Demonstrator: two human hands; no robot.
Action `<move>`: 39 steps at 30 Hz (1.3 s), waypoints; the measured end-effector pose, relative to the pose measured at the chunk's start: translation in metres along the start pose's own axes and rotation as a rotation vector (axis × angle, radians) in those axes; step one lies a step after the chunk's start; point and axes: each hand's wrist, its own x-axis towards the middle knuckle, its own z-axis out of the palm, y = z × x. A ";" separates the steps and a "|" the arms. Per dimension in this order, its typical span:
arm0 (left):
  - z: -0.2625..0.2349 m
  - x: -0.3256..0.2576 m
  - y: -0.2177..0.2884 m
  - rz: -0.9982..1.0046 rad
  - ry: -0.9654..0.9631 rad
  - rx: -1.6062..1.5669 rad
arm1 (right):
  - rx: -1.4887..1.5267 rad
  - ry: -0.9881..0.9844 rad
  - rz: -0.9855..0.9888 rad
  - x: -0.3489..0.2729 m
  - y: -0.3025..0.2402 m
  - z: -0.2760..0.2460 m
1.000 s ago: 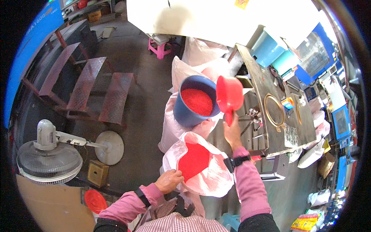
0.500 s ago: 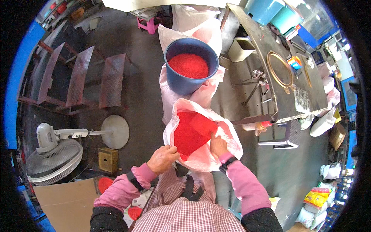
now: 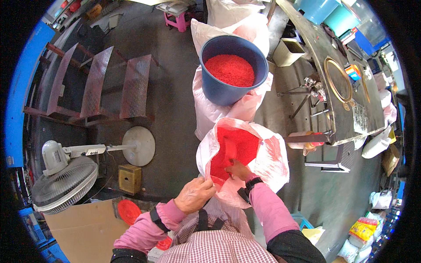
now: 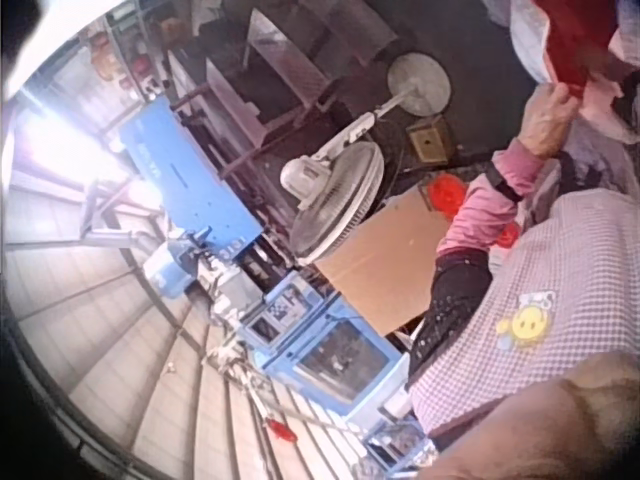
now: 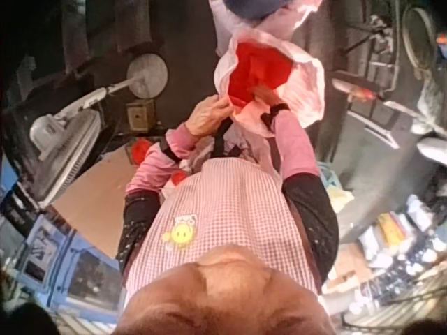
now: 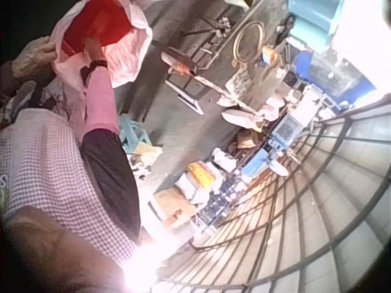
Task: The person scoops red plastic pellets from a large sack into a blue bucket using a red scoop, then carries the bucket to a machine and pours the pellets into its hopper. The person handles the scoop, bucket, and sack during the process.
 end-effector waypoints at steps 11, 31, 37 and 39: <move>-0.015 0.007 0.004 -0.020 -0.076 0.116 | 0.072 -0.205 0.060 -0.117 -0.033 -0.057; 0.006 -0.002 0.012 -0.101 -0.018 0.138 | 0.535 -0.280 0.006 -0.258 -0.024 -0.071; 0.012 -0.006 -0.001 -0.094 -0.025 0.149 | 0.685 -0.290 -0.124 -0.292 -0.071 -0.061; 0.014 -0.006 -0.003 -0.081 -0.004 0.143 | 0.695 -0.230 -0.190 -0.297 -0.101 -0.060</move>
